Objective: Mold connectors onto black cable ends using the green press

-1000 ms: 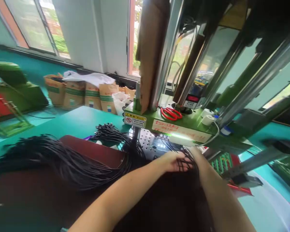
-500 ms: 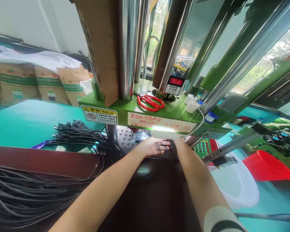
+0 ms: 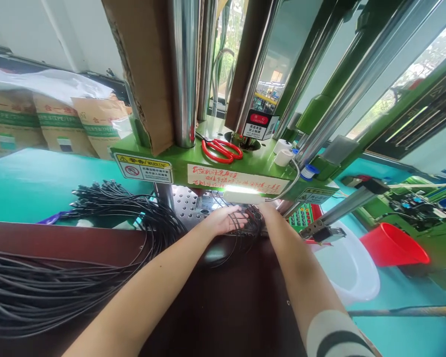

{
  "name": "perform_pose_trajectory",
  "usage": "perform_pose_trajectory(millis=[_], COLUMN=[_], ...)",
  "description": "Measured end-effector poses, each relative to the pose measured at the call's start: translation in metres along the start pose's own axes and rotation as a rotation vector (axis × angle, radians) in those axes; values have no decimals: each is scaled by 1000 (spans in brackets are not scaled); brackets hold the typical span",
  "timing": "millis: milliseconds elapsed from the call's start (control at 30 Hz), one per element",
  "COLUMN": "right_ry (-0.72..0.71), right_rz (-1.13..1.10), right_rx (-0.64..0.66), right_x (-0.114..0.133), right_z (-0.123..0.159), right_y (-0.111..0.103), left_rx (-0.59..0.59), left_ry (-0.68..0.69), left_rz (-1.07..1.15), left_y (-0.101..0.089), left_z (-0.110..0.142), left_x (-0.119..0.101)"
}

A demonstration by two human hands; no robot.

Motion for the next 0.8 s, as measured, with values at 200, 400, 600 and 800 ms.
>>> perform_pose_trajectory(millis=[200, 400, 600, 800], right_ry=[-33, -45, -37, -52], right_rz=[99, 205, 302, 354], right_rx=[99, 135, 106, 91], right_x=[6, 16, 24, 25], right_z=[13, 24, 24, 20], right_y=[5, 18, 22, 23], left_rx=[-461, -735, -756, -750], left_ry=[173, 170, 124, 72], left_rz=[-336, -920, -1402, -1593], left_y=[-24, -40, -39, -38], left_z=[5, 26, 29, 19], left_x=[-24, -53, -57, -59])
Point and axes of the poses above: each hand's wrist, its own z-axis away from the middle knuckle, its own y-axis out of the palm, x = y × z, the point moved 4 cm from there along -z, towards the middle knuckle, and after that the axes turned 12 degrees about x, right-handed, at the moved point
